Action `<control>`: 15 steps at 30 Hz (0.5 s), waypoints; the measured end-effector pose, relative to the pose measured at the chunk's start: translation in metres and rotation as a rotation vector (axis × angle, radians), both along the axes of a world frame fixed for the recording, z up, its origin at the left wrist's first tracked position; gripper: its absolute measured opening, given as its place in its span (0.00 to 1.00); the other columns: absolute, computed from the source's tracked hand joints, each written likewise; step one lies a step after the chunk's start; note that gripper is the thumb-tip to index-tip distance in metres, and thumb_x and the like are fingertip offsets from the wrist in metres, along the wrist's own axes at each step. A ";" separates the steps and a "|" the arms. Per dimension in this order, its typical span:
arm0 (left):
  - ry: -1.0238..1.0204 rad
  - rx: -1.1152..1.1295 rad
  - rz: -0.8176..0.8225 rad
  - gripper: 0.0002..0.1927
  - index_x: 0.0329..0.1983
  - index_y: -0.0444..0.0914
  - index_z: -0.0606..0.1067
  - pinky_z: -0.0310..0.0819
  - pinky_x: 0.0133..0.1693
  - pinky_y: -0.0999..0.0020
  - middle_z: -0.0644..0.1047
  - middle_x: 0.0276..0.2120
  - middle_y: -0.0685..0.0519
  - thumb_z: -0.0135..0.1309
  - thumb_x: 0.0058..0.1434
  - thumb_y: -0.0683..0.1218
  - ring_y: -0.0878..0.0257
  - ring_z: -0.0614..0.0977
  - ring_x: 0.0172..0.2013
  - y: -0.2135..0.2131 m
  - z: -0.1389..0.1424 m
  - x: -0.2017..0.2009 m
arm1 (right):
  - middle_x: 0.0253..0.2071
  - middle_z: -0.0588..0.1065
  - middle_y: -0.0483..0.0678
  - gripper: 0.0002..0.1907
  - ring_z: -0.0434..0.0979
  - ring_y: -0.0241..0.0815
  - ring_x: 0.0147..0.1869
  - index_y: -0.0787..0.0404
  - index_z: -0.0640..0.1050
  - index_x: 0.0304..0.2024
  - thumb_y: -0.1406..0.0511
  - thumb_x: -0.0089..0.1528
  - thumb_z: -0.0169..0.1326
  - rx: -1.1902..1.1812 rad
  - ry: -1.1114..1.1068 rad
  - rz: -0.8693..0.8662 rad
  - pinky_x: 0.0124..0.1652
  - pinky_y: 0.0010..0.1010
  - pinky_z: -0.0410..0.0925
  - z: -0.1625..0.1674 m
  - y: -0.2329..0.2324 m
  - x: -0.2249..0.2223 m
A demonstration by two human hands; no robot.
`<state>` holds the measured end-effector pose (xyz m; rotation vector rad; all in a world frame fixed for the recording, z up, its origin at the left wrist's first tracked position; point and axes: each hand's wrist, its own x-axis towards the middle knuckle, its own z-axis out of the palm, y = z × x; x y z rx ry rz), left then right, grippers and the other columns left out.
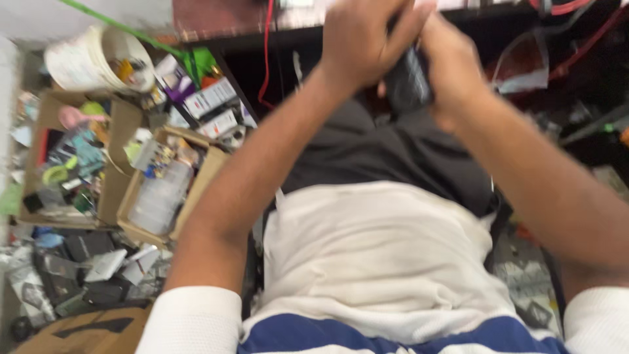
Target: The person sits at a cluttered workbench and disassembles a feature phone. They pry open the back cover by hand, unscrew screws with a screwdriver, remove the battery, and use a pry tool to separate the internal board and speaker from the housing.
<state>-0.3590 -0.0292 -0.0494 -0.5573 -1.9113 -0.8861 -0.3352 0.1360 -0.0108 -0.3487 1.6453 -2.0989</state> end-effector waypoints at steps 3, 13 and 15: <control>-0.041 0.050 -0.016 0.15 0.32 0.37 0.74 0.73 0.31 0.59 0.74 0.37 0.47 0.57 0.68 0.53 0.52 0.80 0.29 0.003 -0.009 0.003 | 0.42 0.78 0.48 0.17 0.81 0.40 0.37 0.58 0.73 0.53 0.55 0.74 0.41 -0.020 -0.186 0.037 0.35 0.33 0.77 -0.017 0.005 -0.019; -0.374 0.118 -0.104 0.11 0.31 0.38 0.74 0.73 0.31 0.61 0.74 0.37 0.49 0.60 0.64 0.48 0.54 0.78 0.28 0.022 -0.067 -0.045 | 0.39 0.77 0.48 0.19 0.79 0.40 0.34 0.61 0.73 0.56 0.57 0.73 0.39 0.062 -0.458 0.048 0.35 0.30 0.75 -0.100 0.028 -0.076; -0.395 0.107 -0.105 0.11 0.30 0.38 0.75 0.73 0.30 0.61 0.74 0.35 0.50 0.60 0.63 0.49 0.56 0.78 0.27 0.016 -0.077 -0.054 | 0.40 0.76 0.48 0.19 0.79 0.39 0.35 0.63 0.73 0.58 0.58 0.73 0.40 0.053 -0.477 0.066 0.36 0.30 0.75 -0.120 0.025 -0.083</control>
